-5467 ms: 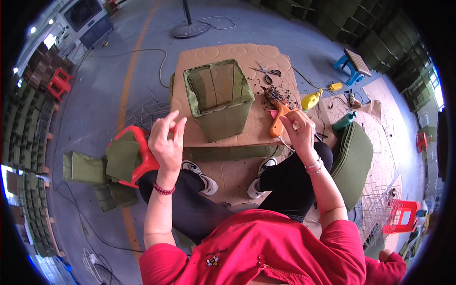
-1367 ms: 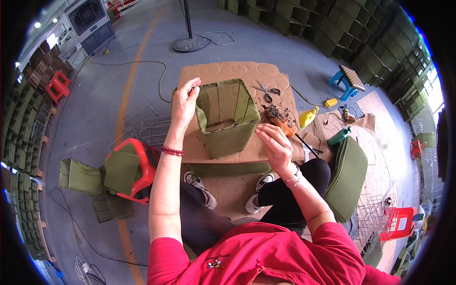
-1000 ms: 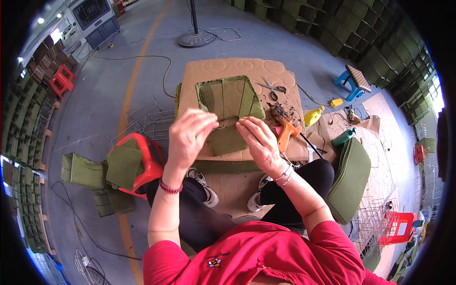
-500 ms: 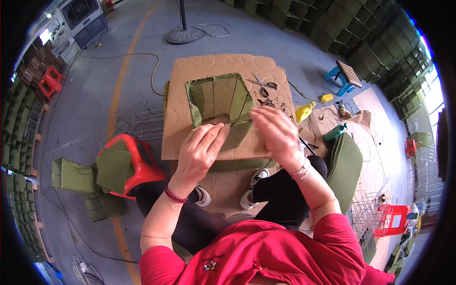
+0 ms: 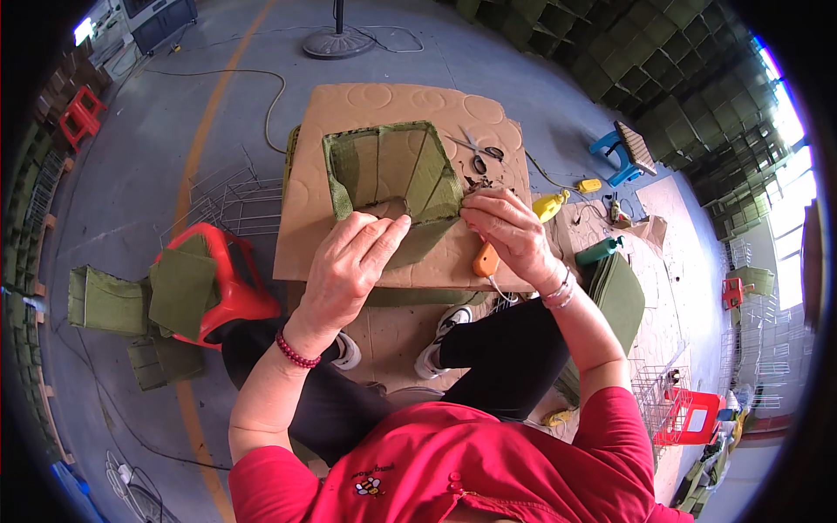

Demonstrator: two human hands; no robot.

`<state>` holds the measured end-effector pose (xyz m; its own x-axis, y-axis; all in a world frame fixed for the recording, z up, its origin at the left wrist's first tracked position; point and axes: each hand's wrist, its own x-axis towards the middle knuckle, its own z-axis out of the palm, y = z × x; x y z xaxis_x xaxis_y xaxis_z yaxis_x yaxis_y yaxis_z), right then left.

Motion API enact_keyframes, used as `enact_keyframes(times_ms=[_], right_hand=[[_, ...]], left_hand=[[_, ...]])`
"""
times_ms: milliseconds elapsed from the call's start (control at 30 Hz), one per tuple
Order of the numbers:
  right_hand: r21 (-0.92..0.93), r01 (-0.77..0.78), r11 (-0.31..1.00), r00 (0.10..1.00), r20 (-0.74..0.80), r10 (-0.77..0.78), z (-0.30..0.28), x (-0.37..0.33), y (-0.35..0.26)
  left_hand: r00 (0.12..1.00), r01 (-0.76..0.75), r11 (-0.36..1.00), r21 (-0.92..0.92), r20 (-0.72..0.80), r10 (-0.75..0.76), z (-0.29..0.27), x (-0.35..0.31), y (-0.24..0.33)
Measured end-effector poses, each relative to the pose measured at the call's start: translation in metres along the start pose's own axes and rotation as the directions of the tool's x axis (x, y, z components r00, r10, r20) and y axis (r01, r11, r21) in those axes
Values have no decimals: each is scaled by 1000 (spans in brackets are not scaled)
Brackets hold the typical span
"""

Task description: Apply hot glue and assemble green fabric panels onto a wire lamp shade frame.

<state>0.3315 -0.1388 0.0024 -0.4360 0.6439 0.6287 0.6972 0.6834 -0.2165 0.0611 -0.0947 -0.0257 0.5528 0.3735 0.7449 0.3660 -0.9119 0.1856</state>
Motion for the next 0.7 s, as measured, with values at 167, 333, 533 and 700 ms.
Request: enact_keyframes(times_ms=[167,333,533,700], right_hand=[[-20,156,988,963,225,-147,-12,23,6],[7,275,961,851,463,-247,-30,46,6],[-1,279,960,718,664,-208,-35,60,4],[-168,245,955,938,292,-189,-45,47,-20]], left_hand=[[999,17,999,-33,37,-16,-3,2,4],[995,15,997,-75,96,-7,-9,8,8],[990,20,995,-93,138,-7,-9,16,15],[988,110,988,-105,117,-98,-8,13,8]])
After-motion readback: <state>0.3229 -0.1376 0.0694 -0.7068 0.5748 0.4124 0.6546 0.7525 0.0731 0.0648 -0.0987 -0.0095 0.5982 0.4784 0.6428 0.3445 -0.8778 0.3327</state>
